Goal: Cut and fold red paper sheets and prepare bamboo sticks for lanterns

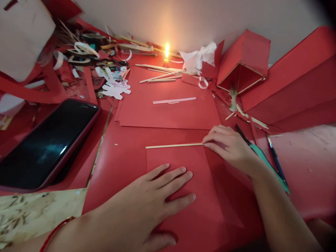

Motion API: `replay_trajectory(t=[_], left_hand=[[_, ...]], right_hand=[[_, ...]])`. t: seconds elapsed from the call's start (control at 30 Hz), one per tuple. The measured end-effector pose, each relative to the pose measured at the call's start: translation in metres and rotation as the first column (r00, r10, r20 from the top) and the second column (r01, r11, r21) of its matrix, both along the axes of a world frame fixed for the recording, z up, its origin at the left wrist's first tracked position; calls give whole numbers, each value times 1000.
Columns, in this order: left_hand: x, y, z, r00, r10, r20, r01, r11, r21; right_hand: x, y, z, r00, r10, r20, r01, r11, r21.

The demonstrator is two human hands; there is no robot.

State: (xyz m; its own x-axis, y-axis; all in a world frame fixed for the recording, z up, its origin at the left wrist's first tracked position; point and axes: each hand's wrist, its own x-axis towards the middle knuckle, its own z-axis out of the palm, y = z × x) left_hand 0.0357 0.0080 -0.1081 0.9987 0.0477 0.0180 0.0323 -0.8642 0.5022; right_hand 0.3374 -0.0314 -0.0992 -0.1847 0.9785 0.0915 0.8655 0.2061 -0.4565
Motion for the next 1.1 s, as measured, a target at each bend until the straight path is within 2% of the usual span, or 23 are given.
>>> replay_trajectory(t=[0.17,0.37,0.6,0.9,1.1], left_hand=[[-2,1,-7,999,14,47,-15,1000,24],[-4,0,-19,993,-13,116,-3,990,143],[-5,-2,-21,991,-23,132,-10,969,245],[0,0,-11,996,-35,78,16,971,239],[-2,0,-16,995,-28,99,6,976,216]], right_hand=[[0,1,1,1000,-7,12,7,1000,-7],[3,2,3,1000,-14,15,14,1000,10],[1,1,2,1000,-12,11,11,999,42],[-2,2,-2,1000,-10,3,9,997,79],[0,2,-3,1000,-24,-12,25,997,71]])
